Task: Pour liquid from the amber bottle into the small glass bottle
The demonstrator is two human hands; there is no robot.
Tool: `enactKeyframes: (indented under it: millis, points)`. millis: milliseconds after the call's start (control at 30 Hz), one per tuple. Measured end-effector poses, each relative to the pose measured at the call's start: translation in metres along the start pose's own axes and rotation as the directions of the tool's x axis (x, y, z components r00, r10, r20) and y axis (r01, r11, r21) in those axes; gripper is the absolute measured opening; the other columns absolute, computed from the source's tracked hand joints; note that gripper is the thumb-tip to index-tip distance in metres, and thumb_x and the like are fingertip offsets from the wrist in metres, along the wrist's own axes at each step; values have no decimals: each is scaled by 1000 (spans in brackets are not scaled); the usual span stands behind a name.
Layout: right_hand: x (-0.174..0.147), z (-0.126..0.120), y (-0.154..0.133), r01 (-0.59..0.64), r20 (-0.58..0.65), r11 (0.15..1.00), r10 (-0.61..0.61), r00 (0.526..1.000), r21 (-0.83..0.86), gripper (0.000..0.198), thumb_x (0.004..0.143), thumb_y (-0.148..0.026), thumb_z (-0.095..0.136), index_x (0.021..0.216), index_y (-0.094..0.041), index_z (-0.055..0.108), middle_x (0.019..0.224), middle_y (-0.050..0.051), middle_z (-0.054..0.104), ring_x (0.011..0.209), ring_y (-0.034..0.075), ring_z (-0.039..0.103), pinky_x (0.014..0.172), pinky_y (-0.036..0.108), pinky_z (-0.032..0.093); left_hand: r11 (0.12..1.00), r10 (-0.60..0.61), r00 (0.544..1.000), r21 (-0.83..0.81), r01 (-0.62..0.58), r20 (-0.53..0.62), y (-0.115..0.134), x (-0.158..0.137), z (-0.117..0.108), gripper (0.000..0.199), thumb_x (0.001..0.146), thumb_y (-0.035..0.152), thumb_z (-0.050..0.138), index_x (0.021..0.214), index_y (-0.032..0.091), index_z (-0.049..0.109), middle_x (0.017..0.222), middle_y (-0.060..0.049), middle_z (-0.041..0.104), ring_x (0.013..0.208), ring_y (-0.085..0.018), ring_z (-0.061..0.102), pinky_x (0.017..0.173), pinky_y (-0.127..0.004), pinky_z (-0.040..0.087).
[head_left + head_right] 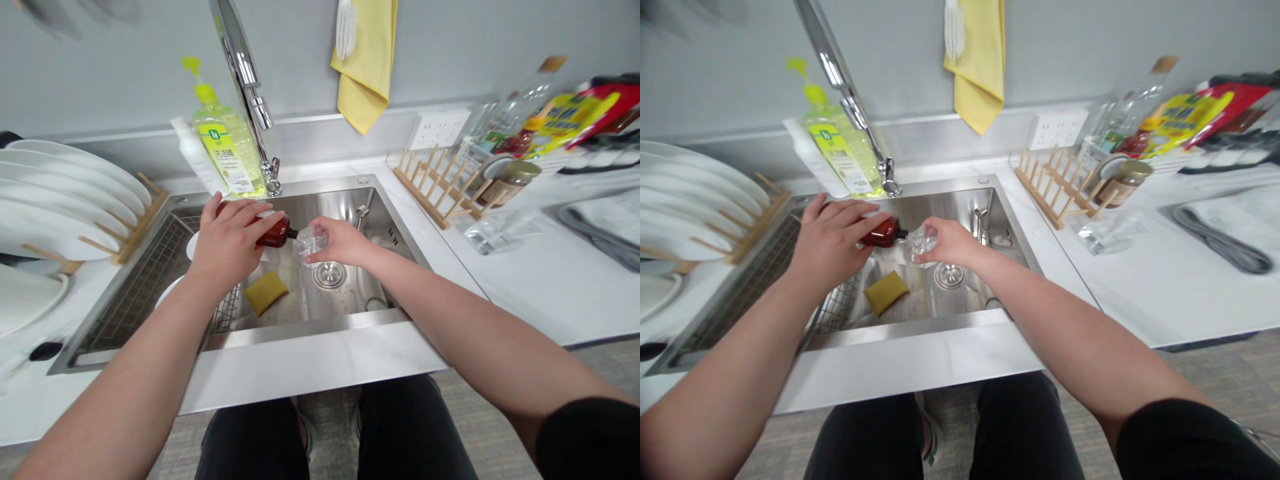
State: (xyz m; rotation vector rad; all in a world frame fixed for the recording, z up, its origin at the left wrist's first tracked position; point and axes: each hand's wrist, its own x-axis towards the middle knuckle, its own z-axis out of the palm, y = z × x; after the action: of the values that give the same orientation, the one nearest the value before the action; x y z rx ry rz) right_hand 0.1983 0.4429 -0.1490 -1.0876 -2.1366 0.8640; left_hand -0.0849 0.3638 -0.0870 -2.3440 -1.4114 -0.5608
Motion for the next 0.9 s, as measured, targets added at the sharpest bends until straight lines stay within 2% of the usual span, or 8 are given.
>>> enactKeyframes:
  millis: [367,533,900]
  points:
    - [-1,-1,-2,14,3,999,-14,1000,29,67,66,-39,108,122,-26,75,119,3,84,111,29,80,97,39,58,1000,-10,1000,-15,10,3,2,0,-5,73,95,13,72,160,46,72,163,-3,73,154,-39,63,143,-74,20]
    - [-1,0,-2,14,-8,999,-14,1000,32,69,64,-39,109,122,-25,76,119,4,84,109,29,80,95,38,58,1000,-3,1000,-20,3,9,1,0,-6,75,93,14,78,161,46,71,163,-3,74,154,-40,63,143,-74,21]
    - [0,2,0,50,-48,998,-48,998,49,64,66,-43,108,118,-25,75,117,3,84,108,29,80,98,40,58,999,26,998,37,-24,-50,4,3,-9,73,95,12,75,160,45,71,160,-4,76,151,-38,66,142,-76,24]
